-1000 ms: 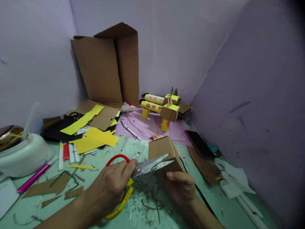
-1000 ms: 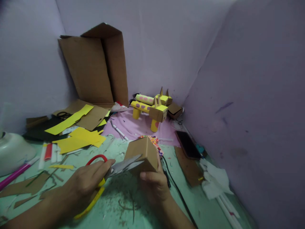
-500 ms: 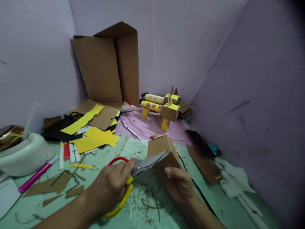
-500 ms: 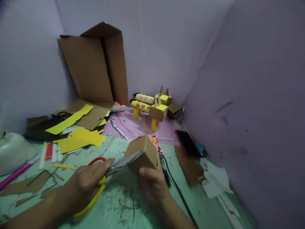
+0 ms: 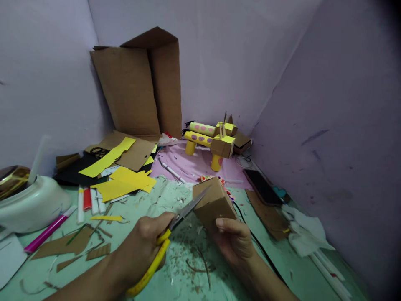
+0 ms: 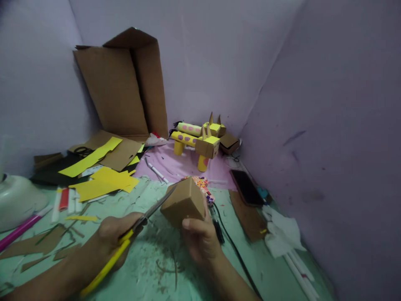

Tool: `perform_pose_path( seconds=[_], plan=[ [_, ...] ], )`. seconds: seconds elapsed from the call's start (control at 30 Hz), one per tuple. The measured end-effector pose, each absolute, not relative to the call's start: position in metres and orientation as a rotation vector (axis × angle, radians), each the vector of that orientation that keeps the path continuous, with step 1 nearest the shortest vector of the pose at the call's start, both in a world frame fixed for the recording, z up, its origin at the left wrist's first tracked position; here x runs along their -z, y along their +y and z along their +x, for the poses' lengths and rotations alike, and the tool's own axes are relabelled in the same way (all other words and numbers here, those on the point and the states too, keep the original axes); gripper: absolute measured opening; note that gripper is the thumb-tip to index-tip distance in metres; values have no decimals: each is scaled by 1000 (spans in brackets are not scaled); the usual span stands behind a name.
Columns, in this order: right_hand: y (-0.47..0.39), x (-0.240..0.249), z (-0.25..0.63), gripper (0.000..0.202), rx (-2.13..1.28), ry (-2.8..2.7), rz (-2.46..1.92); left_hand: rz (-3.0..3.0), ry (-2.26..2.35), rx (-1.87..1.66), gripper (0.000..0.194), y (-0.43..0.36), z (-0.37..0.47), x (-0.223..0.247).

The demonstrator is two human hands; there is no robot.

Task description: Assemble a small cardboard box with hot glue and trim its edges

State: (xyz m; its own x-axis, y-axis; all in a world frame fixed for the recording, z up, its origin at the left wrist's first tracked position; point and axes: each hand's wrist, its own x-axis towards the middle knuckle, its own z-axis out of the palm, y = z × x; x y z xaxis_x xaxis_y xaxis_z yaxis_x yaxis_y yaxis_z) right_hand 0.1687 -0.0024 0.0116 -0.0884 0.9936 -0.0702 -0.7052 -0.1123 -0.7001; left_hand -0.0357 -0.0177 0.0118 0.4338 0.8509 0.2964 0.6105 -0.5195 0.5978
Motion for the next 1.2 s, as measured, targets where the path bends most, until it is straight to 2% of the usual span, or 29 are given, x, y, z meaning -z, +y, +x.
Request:
perform_pose_path(
  seconds=[0.17, 0.3, 0.43, 0.67, 0.73, 0.8, 0.9, 0.97, 1.03, 1.1, 1.2],
  plan=[
    [-2, -14, 173, 66, -1684, -443, -606, 2266, 1587, -808, 17, 1, -57, -30],
    [2, -12, 178, 74, -1785, -413, -529, 2299, 2102, -294, 27, 24, -79, -34],
    [4, -9, 181, 76, -1912, -475, -509, 2319, 2096, -68, 32, 32, -84, -34],
    [6, -10, 181, 78, -1986, -477, -483, 2295, 2039, 50, 39, 34, -95, -30],
    [6, -11, 181, 77, -1987, -480, -500, 2305, 2028, -41, 43, 34, -98, -31],
    [6, -13, 180, 75, -1994, -499, -510, 2325, 1934, -321, 51, 30, -93, -32],
    [4, -13, 176, 76, -1963, -533, -532, 2342, 1526, -780, 84, 10, -68, -33],
    [1, -12, 172, 82, -1901, -557, -579, 2434, 1307, -794, 106, -8, -46, -32],
    [-2, -10, 167, 85, -1858, -582, -620, 2460, 1268, -801, 116, -21, -26, -29],
    [-5, -7, 163, 85, -1851, -592, -623, 2484, 1256, -866, 115, -27, -14, -25],
    [-8, -3, 159, 81, -1827, -607, -607, 2537, 1178, -1056, 98, -24, -12, -21]
  ],
)
